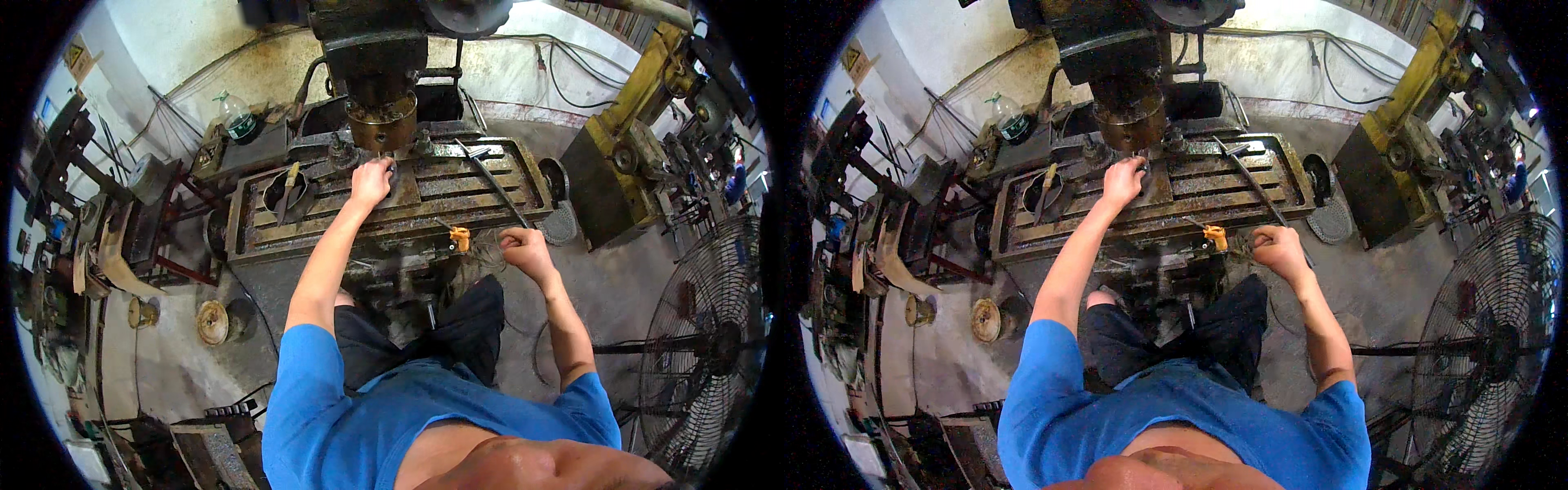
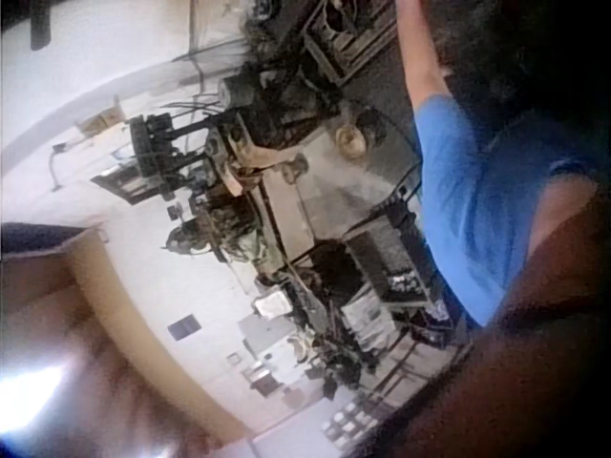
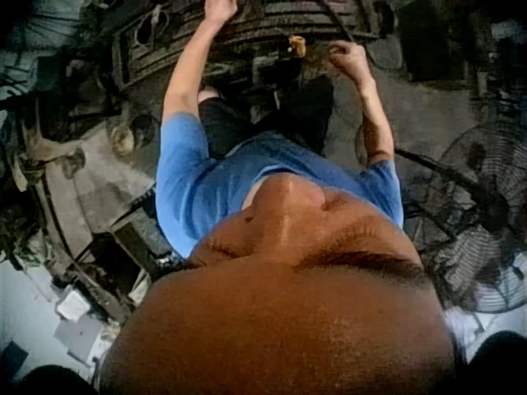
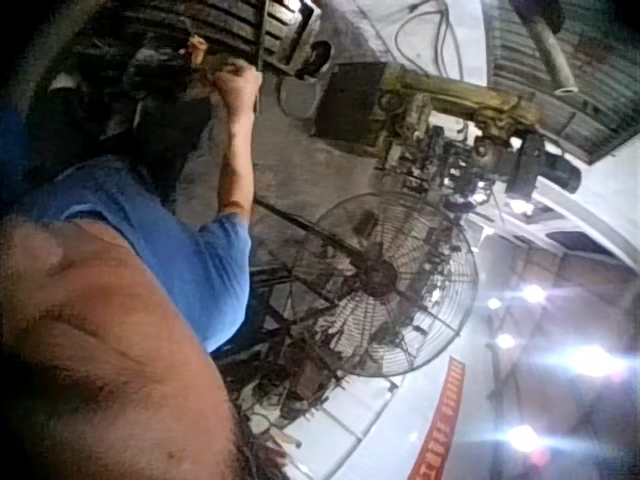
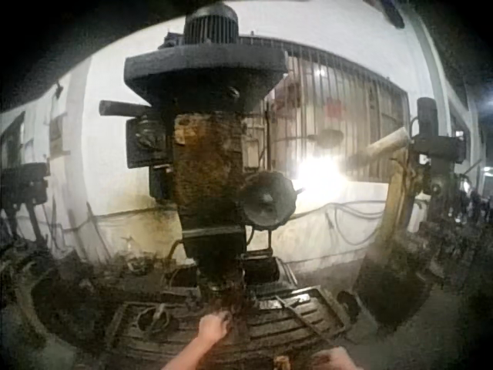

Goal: The person operates a milling machine by placing metal workpieces on the bed, using a small yellow hand tool to secure or adjust them, and turning manual wheels to move the machine head while picking new parts from a bin.

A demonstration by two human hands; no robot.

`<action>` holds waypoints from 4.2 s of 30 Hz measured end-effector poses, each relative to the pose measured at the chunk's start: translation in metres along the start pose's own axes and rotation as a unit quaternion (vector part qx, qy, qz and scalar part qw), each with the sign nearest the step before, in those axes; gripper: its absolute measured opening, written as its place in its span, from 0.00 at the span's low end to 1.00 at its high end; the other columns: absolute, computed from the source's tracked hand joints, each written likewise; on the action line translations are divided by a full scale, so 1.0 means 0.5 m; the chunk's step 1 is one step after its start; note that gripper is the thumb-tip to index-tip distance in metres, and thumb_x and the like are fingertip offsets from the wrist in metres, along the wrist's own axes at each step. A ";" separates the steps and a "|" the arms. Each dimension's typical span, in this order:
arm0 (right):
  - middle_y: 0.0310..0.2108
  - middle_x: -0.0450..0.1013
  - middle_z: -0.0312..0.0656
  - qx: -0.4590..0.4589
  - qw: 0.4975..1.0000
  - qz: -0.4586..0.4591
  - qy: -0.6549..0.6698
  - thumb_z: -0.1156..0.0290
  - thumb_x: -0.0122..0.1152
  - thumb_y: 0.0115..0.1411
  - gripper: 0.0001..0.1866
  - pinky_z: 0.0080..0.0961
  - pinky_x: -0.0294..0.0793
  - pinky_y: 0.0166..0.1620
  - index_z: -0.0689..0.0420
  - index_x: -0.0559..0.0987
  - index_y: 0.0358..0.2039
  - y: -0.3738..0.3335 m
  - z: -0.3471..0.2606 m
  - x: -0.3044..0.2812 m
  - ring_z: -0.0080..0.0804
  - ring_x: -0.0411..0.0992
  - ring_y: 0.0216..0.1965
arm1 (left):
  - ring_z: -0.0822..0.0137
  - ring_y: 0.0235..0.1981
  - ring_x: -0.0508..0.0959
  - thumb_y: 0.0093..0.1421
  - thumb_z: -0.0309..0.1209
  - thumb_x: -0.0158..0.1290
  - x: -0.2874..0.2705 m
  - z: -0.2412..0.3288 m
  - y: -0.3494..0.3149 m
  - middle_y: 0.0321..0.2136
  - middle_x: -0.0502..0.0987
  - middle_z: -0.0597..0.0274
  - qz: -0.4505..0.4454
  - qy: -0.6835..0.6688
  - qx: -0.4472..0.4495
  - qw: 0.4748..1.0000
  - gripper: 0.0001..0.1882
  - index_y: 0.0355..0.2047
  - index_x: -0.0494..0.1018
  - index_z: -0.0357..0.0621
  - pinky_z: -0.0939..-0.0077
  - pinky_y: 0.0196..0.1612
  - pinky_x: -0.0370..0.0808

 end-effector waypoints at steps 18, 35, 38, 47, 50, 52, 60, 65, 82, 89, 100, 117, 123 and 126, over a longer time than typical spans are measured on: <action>0.46 0.64 0.58 -0.420 0.793 0.295 0.328 0.56 0.50 0.50 0.27 0.46 0.52 0.59 0.67 0.68 0.42 0.178 -0.408 -0.512 0.53 0.61 0.52 | 0.53 0.33 0.76 0.43 0.39 0.58 -0.004 -0.032 0.029 0.28 0.76 0.50 -0.049 -0.017 -0.256 0.965 0.16 0.29 0.75 0.42 0.61 0.36 0.72; 0.24 0.63 0.45 -0.447 0.801 0.297 0.267 0.77 0.42 0.34 0.04 0.54 0.52 0.54 0.59 0.60 0.16 0.088 -0.263 -0.338 0.51 0.65 0.43 | 0.51 0.30 0.76 0.40 0.41 0.61 0.010 -0.038 0.034 0.24 0.76 0.46 -0.026 -0.003 -0.263 0.964 0.19 0.19 0.74 0.34 0.61 0.32 0.73; 0.26 0.64 0.45 -0.429 0.802 0.294 0.295 0.78 0.42 0.35 0.04 0.53 0.51 0.55 0.59 0.61 0.17 0.085 -0.273 -0.329 0.52 0.64 0.45 | 0.51 0.30 0.76 0.41 0.41 0.61 0.008 -0.043 0.027 0.25 0.76 0.47 -0.033 0.000 -0.259 0.965 0.19 0.20 0.74 0.35 0.61 0.32 0.73; 0.26 0.64 0.44 -0.421 0.802 0.282 0.315 0.76 0.43 0.34 0.05 0.50 0.49 0.56 0.59 0.63 0.17 0.080 -0.258 -0.315 0.52 0.63 0.48 | 0.52 0.25 0.76 0.43 0.38 0.60 0.007 -0.056 0.014 0.22 0.76 0.47 0.001 -0.059 -0.211 0.976 0.20 0.30 0.71 0.32 0.62 0.30 0.72; 0.26 0.64 0.44 -0.413 0.801 0.286 0.325 0.76 0.42 0.34 0.04 0.49 0.49 0.57 0.59 0.63 0.17 0.078 -0.258 -0.306 0.52 0.63 0.48 | 0.60 0.20 0.75 0.47 0.34 0.57 -0.028 -0.064 -0.009 0.21 0.76 0.50 0.001 -0.132 -0.179 0.975 0.21 0.38 0.70 0.34 0.66 0.25 0.71; 0.26 0.64 0.44 -0.404 0.801 0.295 0.328 0.76 0.42 0.35 0.04 0.49 0.48 0.57 0.59 0.63 0.17 0.073 -0.251 -0.302 0.52 0.63 0.48 | 0.64 0.19 0.75 0.48 0.33 0.56 -0.074 -0.052 -0.028 0.21 0.76 0.51 -0.049 -0.179 -0.195 0.963 0.22 0.42 0.69 0.35 0.69 0.24 0.71; 0.26 0.64 0.44 -0.421 0.789 0.286 0.343 0.75 0.43 0.37 0.03 0.50 0.47 0.57 0.59 0.63 0.17 0.077 -0.228 -0.280 0.51 0.63 0.49 | 0.77 0.12 0.68 0.52 0.28 0.53 -0.348 -0.080 -0.291 0.17 0.74 0.63 -0.062 -0.297 -0.282 0.910 0.20 0.46 0.66 0.35 0.82 0.13 0.63; 0.25 0.64 0.44 -0.403 0.788 0.309 0.348 0.76 0.42 0.34 0.03 0.50 0.47 0.57 0.59 0.63 0.15 0.071 -0.218 -0.269 0.50 0.63 0.48 | 0.78 0.16 0.69 0.52 0.24 0.51 -0.520 -0.167 -0.552 0.17 0.72 0.66 0.119 -0.211 -0.426 0.872 0.19 0.46 0.68 0.35 0.83 0.19 0.65; 0.25 0.67 0.45 -0.418 0.779 0.310 0.349 0.76 0.42 0.34 0.02 0.48 0.48 0.57 0.59 0.60 0.12 0.076 -0.165 -0.240 0.52 0.64 0.47 | 0.75 0.25 0.71 0.44 0.21 0.50 -0.692 -0.399 -1.107 0.24 0.75 0.58 0.241 -0.028 -0.567 0.787 0.23 0.44 0.68 0.32 0.79 0.30 0.69; 0.31 0.71 0.53 -0.441 0.791 0.305 0.295 0.79 0.45 0.42 0.05 0.49 0.58 0.53 0.65 0.71 0.19 0.094 -0.154 -0.268 0.53 0.66 0.46 | 0.72 0.26 0.73 0.48 0.27 0.54 -0.802 -0.340 -1.263 0.25 0.76 0.55 0.307 -0.012 -0.564 0.767 0.22 0.43 0.68 0.28 0.78 0.31 0.70; 0.40 0.67 0.54 -0.631 0.689 0.352 -0.058 0.73 0.45 0.58 0.15 0.59 0.65 0.44 0.69 0.67 0.43 0.083 -0.151 -0.330 0.61 0.67 0.41 | 0.59 0.36 0.77 0.42 0.33 0.58 -0.840 -0.010 -1.780 0.34 0.76 0.47 0.314 0.160 -0.803 0.481 0.23 0.39 0.73 0.34 0.72 0.39 0.71; 0.58 0.48 0.42 -0.005 0.928 0.278 0.249 0.65 0.30 0.61 0.24 0.40 0.42 0.58 0.61 0.55 0.56 0.393 0.030 -0.647 0.39 0.48 0.57 | 0.54 0.42 0.72 0.44 0.31 0.51 -0.872 -0.065 -1.745 0.41 0.72 0.53 0.088 0.360 -0.805 0.462 0.24 0.46 0.68 0.49 0.63 0.43 0.70; 0.61 0.47 0.41 -0.072 0.931 0.181 0.310 0.66 0.29 0.61 0.24 0.38 0.42 0.60 0.59 0.55 0.58 0.302 -0.061 -0.738 0.35 0.47 0.60 | 0.50 0.35 0.75 0.50 0.34 0.48 -0.853 -0.152 -1.829 0.36 0.73 0.48 -0.029 0.361 -0.794 0.489 0.17 0.42 0.69 0.47 0.60 0.34 0.72; 0.52 0.61 0.48 -0.182 0.914 0.188 0.309 0.73 0.40 0.58 0.18 0.42 0.58 0.53 0.61 0.65 0.49 0.213 -0.259 -0.565 0.39 0.59 0.53 | 0.53 0.34 0.76 0.51 0.32 0.47 -0.861 -0.139 -1.920 0.38 0.71 0.55 -0.056 0.398 -0.797 0.451 0.13 0.38 0.67 0.48 0.55 0.27 0.74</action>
Point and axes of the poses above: each hand's wrist, its own y-axis towards the middle knuckle, its own x-axis out of the palm, z = x × y, the point moved 3 cm from there along y, towards the middle knuckle
